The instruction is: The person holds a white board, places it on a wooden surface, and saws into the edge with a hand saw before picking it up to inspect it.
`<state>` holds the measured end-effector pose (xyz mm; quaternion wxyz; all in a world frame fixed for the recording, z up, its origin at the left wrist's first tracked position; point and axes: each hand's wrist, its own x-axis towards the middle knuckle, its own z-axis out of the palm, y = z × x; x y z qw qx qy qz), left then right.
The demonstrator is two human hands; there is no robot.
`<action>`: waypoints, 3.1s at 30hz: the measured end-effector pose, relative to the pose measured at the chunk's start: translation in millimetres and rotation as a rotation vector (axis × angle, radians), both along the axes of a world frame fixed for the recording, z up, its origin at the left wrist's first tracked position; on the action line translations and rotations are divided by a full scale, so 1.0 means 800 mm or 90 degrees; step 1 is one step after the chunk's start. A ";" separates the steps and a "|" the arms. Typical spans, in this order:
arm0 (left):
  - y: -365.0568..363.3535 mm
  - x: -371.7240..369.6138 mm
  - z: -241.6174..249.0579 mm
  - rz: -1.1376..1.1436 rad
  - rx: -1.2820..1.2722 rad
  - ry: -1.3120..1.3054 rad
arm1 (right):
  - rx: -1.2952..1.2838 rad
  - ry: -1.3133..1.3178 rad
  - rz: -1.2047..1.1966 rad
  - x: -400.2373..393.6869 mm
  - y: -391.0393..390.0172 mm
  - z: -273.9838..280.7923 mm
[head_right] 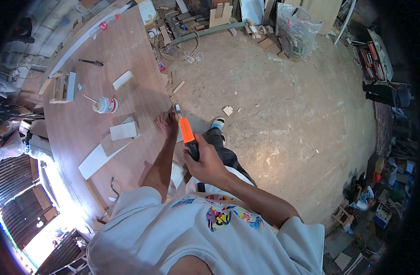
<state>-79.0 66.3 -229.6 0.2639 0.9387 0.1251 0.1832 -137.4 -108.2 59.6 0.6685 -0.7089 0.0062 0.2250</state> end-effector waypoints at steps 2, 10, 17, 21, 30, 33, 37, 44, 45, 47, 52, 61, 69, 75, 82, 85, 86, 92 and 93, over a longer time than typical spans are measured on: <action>-0.002 -0.001 0.003 0.010 0.045 -0.013 | -0.025 0.012 0.001 0.004 0.004 0.010; 0.000 0.000 -0.003 0.003 0.038 -0.035 | -0.009 0.101 0.017 -0.004 0.011 0.036; 0.001 0.002 -0.007 -0.012 0.003 -0.075 | 0.015 0.053 0.029 -0.011 0.010 0.041; 0.011 0.003 -0.032 -0.044 0.023 -0.106 | 0.014 0.047 0.013 -0.012 0.015 0.038; 0.003 0.003 -0.009 -0.037 -0.012 -0.064 | 0.000 0.075 0.025 -0.006 0.018 0.032; -0.001 0.003 0.004 -0.024 -0.031 -0.047 | -0.004 0.081 0.018 0.004 0.025 0.031; 0.008 -0.002 -0.012 -0.072 0.006 0.003 | 0.052 0.026 -0.021 0.048 0.042 0.012; -0.023 -0.017 -0.064 0.007 -0.131 -0.173 | 0.069 0.232 0.064 0.128 0.063 0.020; -0.021 -0.016 -0.064 0.000 -0.116 -0.161 | 0.069 0.229 0.061 0.129 0.066 0.024; -0.007 -0.036 -0.059 -0.010 -0.089 -0.138 | 0.069 0.241 0.063 0.126 0.069 0.043; 0.012 -0.055 -0.041 -0.030 -0.015 -0.089 | 0.058 0.291 0.107 0.131 0.060 0.130; 0.012 -0.008 -0.032 -0.050 0.102 -0.027 | -0.041 0.283 0.059 0.165 0.078 -0.075; -0.006 -0.008 -0.004 -0.029 0.010 -0.086 | -0.068 0.355 -0.001 0.198 0.133 -0.103; -0.007 -0.007 0.011 -0.036 -0.008 -0.113 | -0.034 0.348 0.051 0.188 0.106 0.028; -0.002 -0.010 0.005 -0.079 0.126 -0.129 | -0.058 0.261 0.094 0.178 0.078 0.035; 0.003 -0.005 -0.014 -0.045 -0.028 -0.052 | -0.060 0.286 0.048 0.191 0.106 -0.113; 0.002 -0.007 -0.012 -0.040 -0.003 -0.009 | -0.024 0.408 -0.005 0.200 0.119 -0.140; -0.006 -0.008 0.017 -0.020 0.038 -0.010 | -0.168 0.280 0.018 0.206 0.138 -0.160; -0.007 -0.007 0.018 -0.015 0.030 -0.013 | -0.167 0.225 -0.014 0.197 0.132 -0.139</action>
